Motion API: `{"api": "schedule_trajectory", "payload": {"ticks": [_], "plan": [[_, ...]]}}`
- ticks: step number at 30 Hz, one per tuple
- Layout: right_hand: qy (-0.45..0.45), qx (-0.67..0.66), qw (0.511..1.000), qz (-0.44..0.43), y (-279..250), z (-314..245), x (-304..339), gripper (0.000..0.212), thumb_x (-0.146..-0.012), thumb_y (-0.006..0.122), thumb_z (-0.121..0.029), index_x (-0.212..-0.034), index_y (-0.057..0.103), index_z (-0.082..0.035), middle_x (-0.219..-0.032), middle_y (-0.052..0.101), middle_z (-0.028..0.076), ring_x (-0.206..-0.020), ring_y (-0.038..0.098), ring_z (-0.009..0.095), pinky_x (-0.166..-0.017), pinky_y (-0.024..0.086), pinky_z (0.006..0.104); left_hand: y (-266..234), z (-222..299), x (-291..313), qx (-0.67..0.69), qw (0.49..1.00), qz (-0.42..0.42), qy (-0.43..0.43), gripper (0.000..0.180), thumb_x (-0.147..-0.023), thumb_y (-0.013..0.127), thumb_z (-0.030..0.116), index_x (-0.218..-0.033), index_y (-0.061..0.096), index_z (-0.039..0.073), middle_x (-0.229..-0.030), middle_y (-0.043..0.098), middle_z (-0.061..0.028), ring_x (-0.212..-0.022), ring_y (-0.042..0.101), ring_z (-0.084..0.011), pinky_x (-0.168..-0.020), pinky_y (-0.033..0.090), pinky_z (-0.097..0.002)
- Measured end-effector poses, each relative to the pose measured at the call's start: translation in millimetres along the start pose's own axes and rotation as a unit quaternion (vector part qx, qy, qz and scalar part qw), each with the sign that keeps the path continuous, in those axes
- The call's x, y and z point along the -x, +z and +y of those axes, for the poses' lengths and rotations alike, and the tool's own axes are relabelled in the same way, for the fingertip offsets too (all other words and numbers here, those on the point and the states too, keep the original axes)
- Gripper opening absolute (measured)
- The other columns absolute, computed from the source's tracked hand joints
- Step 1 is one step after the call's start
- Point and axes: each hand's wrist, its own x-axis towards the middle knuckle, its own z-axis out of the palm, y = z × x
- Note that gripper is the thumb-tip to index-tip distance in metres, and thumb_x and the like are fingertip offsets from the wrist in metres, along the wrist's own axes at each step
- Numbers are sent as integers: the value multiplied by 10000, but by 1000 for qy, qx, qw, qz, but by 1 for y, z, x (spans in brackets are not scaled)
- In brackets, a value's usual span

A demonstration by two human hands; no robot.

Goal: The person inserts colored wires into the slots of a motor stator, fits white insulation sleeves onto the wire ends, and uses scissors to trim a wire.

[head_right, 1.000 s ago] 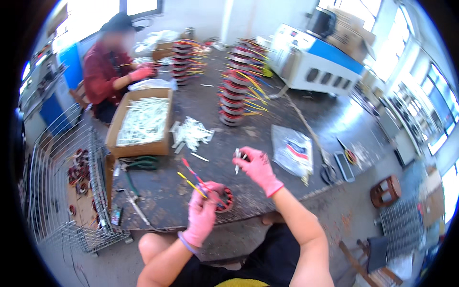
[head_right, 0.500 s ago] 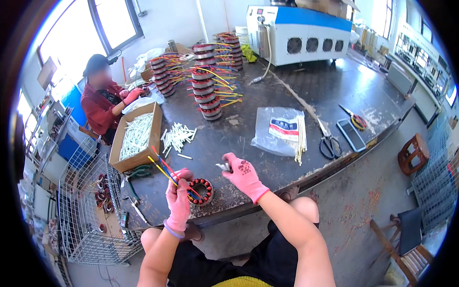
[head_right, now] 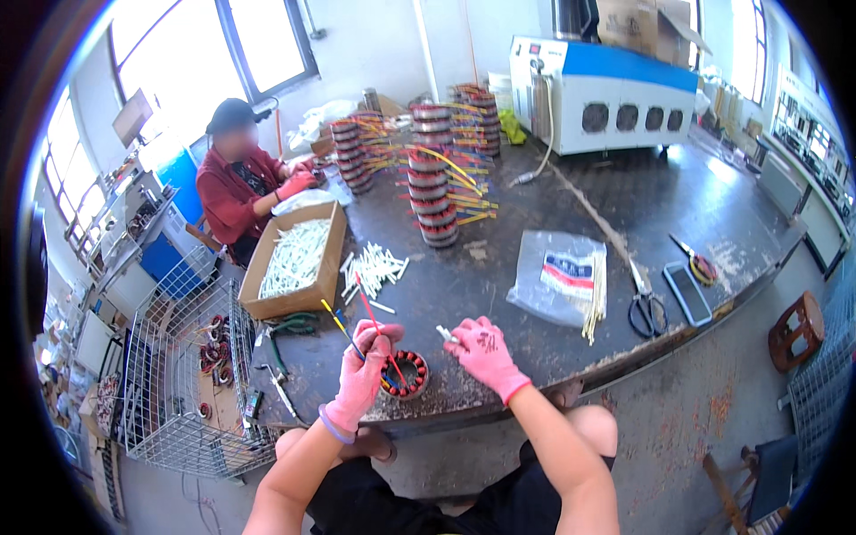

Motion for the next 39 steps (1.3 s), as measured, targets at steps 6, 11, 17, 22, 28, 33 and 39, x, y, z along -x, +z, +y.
{"api": "schedule_trajectory", "payload": {"ticks": [6, 11, 17, 22, 28, 33, 39], "plan": [[12, -203, 979, 4, -7, -17, -7, 194, -957, 595, -243, -985, 683, -72, -918, 625, 33, -916, 568, 207, -806, 448, 364, -8, -14, -1, 1, 1000, -23, 19, 181, -1010, 532, 104, -1049, 676, 1, -1022, 580, -38, -986, 568, -134, -874, 460, -282], [74, -500, 860, 69, -56, -47, -16, 324, -1035, 535, -334, -1099, 617, -28, -1008, 605, 14, -900, 541, 78, -799, 429, 234, -18, 9, -3, -107, 990, -58, 76, 169, -1018, 511, 84, -1018, 659, 3, -1019, 612, -54, -937, 612, -154, -874, 496, -303], [45, -484, 874, 29, -114, -123, -59, 341, -1025, 544, -384, -1103, 601, -57, -830, 562, -24, -704, 516, 46, -625, 416, 208, -9, 4, 6, -16, 997, -72, -24, 176, -1003, 524, 106, -1059, 654, 1, -913, 645, -44, -841, 618, -139, -783, 512, -294], [52, -458, 887, 34, -105, -150, -73, 367, -1016, 549, -409, -1071, 595, -49, -771, 555, -8, -658, 533, 70, -605, 436, 226, -18, -1, 10, 35, 995, -83, -33, 190, -998, 521, 119, -1081, 635, -10, -898, 649, -34, -777, 599, -123, -741, 506, -282], [42, -486, 872, 34, -101, -150, -89, 321, -1021, 546, -393, -1077, 567, -78, -789, 552, -11, -630, 499, 56, -561, 394, 216, -19, 4, 9, 7, 995, -104, 5, 179, -1000, 510, 114, -1042, 637, -5, -936, 651, -40, -815, 599, -116, -747, 502, -287], [80, -477, 875, -7, -105, -154, -92, 238, -1032, 539, -327, -1067, 579, -96, -747, 504, -55, -582, 403, 22, -522, 311, 195, -20, -4, 9, -23, 993, -107, 40, 169, -997, 517, 117, -1040, 636, 5, -912, 644, -41, -821, 602, -119, -748, 498, -282], [74, -397, 915, -4, -115, -164, -93, 239, -991, 610, -270, -1117, 615, -67, -805, 568, -51, -612, 426, 12, -539, 342, 203, -23, 6, 11, 31, 991, -122, -44, 187, -1024, 481, 96, -1037, 629, -18, -954, 576, -37, -886, 620, -134, -805, 514, -292]]}}
